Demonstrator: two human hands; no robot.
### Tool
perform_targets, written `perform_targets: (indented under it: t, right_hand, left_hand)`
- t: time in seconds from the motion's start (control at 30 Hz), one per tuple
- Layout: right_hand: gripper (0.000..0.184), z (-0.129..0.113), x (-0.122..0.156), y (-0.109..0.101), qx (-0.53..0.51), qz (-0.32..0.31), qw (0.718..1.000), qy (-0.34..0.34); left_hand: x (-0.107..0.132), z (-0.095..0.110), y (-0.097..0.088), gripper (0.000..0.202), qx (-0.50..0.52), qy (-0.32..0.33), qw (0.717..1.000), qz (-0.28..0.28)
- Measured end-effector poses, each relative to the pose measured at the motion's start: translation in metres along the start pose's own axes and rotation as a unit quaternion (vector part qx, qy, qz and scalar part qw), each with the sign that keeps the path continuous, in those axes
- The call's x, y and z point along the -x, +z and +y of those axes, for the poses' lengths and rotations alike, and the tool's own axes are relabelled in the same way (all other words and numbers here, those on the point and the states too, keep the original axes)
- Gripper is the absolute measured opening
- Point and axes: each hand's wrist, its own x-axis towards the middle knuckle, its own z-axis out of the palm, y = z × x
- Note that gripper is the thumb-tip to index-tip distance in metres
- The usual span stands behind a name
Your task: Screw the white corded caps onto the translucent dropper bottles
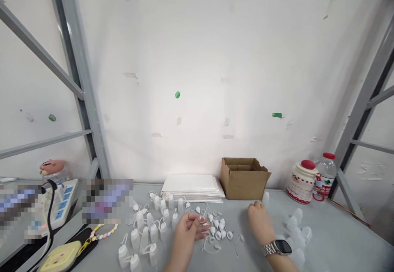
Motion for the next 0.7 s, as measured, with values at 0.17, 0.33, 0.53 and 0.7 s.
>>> perform_targets:
  t: [0.17, 0.33, 0.53, 0.7]
  right_hand:
    - [0.035, -0.012, 0.003, 0.0, 0.005, -0.08, 0.995, -0.06]
    - [0.032, -0.013, 0.009, 0.002, -0.017, -0.118, 0.99, -0.073]
    - [0.044, -0.008, 0.008, -0.007, 0.005, -0.134, 0.989, -0.067]
    - [0.043, -0.016, 0.011, -0.022, 0.049, -0.132, 0.989, -0.049]
  left_hand:
    - [0.0, 0.003, -0.001, 0.046, 0.01, -0.002, 1.0, 0.008]
    - [0.0, 0.004, -0.001, 0.046, 0.017, -0.001, 1.0, 0.017]
    - [-0.001, 0.006, -0.003, 0.046, 0.029, 0.001, 0.999, 0.016]
    - [-0.001, 0.008, -0.004, 0.043, 0.035, 0.004, 0.999, 0.013]
